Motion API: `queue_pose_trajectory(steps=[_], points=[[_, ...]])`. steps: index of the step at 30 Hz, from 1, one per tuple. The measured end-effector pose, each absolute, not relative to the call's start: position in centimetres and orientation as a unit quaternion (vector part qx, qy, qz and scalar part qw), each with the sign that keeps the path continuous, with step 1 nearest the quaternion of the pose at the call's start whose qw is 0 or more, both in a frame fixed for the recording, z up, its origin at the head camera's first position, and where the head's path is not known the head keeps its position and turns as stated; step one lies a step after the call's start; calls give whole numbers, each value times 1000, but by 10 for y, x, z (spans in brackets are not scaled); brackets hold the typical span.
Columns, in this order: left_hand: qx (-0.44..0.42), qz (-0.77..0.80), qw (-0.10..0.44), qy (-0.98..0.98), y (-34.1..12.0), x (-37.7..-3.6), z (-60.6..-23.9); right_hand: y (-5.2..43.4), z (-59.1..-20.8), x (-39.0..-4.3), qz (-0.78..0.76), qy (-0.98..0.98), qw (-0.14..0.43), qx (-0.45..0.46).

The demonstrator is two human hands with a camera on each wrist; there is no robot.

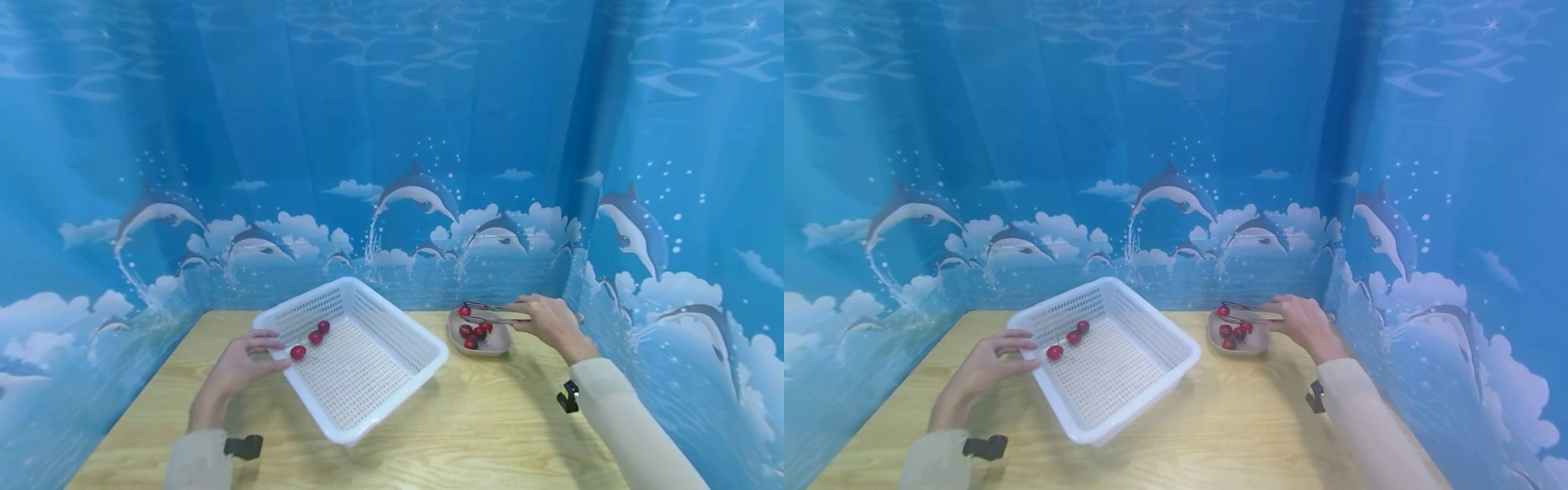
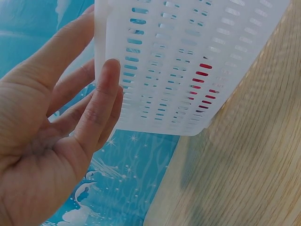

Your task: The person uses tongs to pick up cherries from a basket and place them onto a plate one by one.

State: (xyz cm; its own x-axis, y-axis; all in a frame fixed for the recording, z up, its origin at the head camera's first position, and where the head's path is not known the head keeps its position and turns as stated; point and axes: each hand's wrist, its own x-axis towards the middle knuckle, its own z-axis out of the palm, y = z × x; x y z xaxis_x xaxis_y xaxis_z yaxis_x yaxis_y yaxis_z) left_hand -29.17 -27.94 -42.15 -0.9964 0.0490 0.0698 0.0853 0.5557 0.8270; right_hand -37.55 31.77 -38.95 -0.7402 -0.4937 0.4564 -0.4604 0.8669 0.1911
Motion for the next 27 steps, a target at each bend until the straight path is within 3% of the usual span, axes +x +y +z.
queue_pose_trajectory(steps=[27], points=[[-54, -466, 24, -883, -281, -294, -425, 327, -406, -377, -74, -953, 214, 200]])
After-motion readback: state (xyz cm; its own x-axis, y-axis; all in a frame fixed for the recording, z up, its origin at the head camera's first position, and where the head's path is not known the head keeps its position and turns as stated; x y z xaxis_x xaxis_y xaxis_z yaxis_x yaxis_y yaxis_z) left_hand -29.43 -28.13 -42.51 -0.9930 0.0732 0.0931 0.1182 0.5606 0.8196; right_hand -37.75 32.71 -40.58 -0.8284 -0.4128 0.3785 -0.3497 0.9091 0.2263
